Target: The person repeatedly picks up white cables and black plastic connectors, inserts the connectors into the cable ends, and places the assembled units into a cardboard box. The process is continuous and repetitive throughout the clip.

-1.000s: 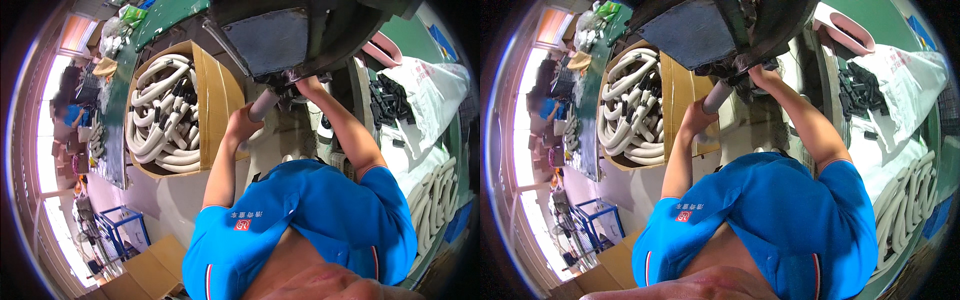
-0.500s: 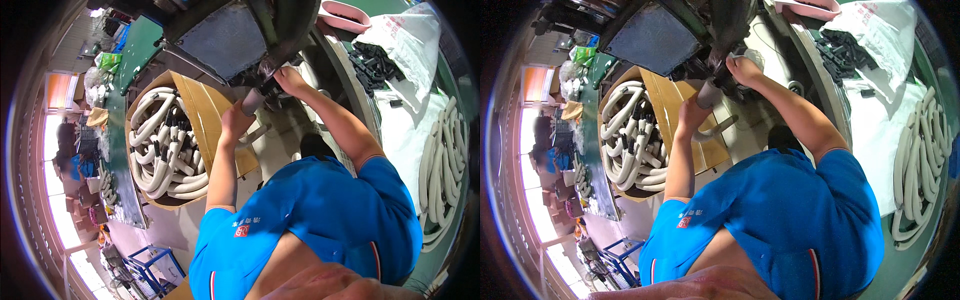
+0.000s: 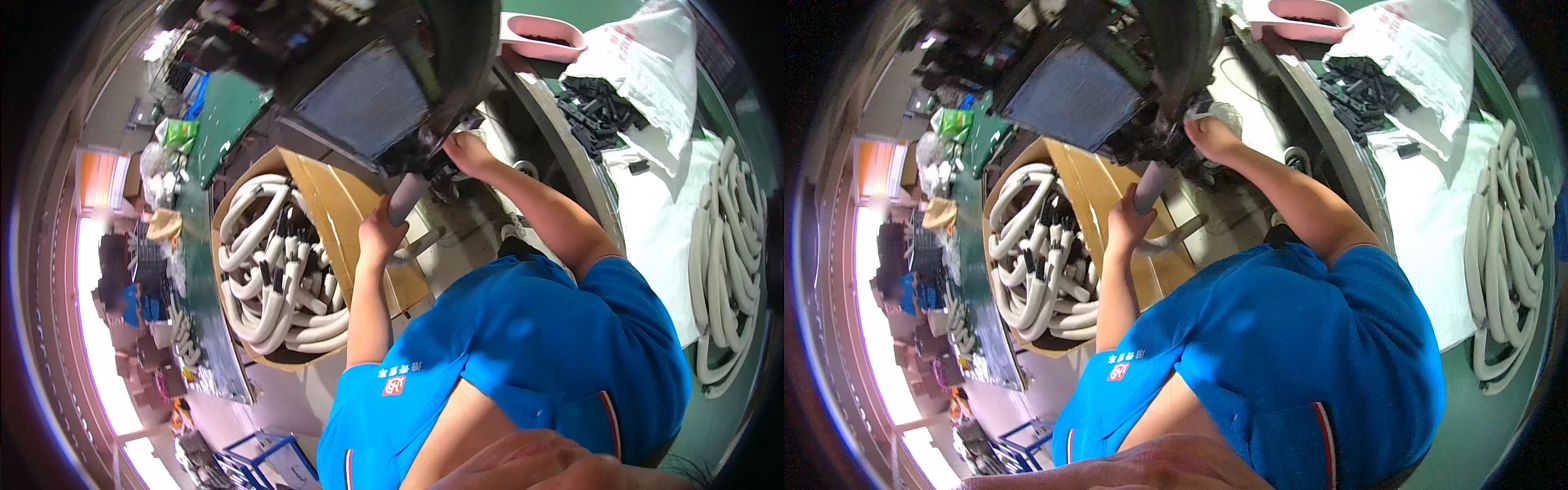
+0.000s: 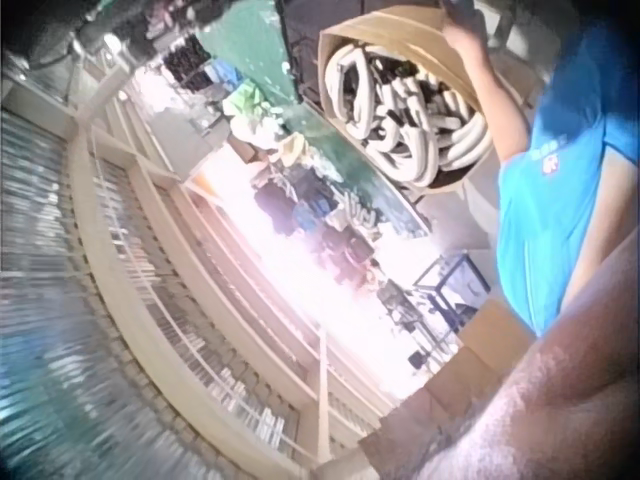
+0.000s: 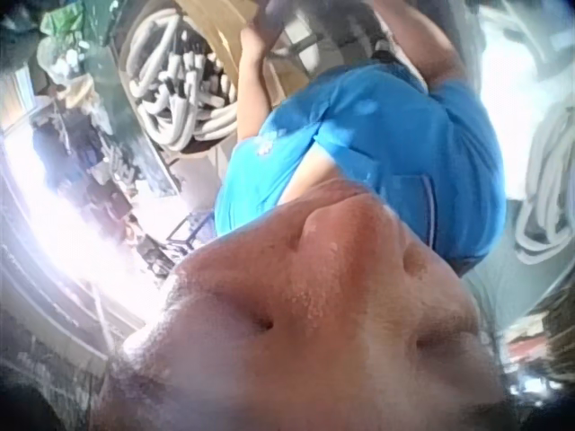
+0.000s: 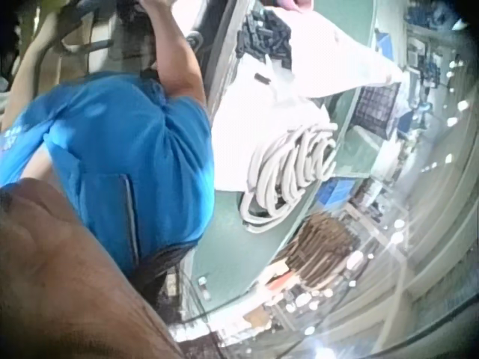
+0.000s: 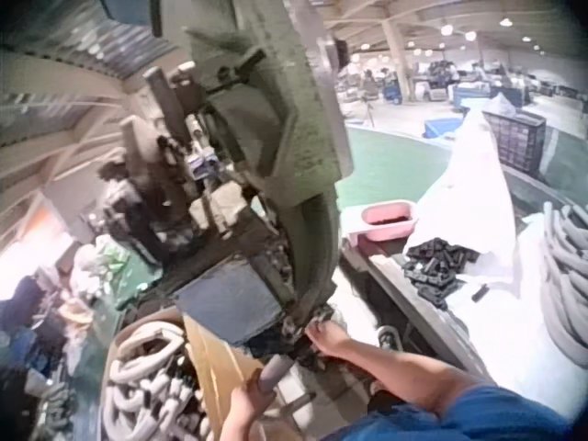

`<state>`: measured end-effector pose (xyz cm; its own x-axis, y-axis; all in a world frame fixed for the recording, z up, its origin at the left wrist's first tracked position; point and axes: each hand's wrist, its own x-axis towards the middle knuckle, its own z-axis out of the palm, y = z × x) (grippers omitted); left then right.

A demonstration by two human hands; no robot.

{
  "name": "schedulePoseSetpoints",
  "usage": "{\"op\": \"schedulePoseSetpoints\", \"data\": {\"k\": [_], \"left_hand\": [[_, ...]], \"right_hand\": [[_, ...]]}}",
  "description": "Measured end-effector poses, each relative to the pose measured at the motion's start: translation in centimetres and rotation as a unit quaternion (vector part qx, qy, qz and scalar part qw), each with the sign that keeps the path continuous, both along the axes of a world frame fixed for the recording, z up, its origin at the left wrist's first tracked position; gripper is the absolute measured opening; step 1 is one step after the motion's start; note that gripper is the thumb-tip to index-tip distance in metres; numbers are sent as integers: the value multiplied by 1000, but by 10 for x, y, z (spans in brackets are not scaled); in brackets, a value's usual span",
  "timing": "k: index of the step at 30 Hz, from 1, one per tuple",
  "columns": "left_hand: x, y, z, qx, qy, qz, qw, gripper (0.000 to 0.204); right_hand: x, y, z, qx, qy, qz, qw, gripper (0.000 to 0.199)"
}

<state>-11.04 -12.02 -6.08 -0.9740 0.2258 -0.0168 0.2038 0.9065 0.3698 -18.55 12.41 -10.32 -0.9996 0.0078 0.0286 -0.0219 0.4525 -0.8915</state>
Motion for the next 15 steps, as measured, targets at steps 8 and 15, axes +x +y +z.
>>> {"op": "schedulePoseSetpoints", "data": {"k": [8, 15], "left_hand": [[-4, -9, 1, 43, 67, -26, 996, 47], [24, -12, 40, 97, 80, -73, 989, 41]], "right_hand": [[21, 2, 35, 39, 29, -1, 999, 56], [53, 18, 75, 42, -2, 78, 996, 51]]}}
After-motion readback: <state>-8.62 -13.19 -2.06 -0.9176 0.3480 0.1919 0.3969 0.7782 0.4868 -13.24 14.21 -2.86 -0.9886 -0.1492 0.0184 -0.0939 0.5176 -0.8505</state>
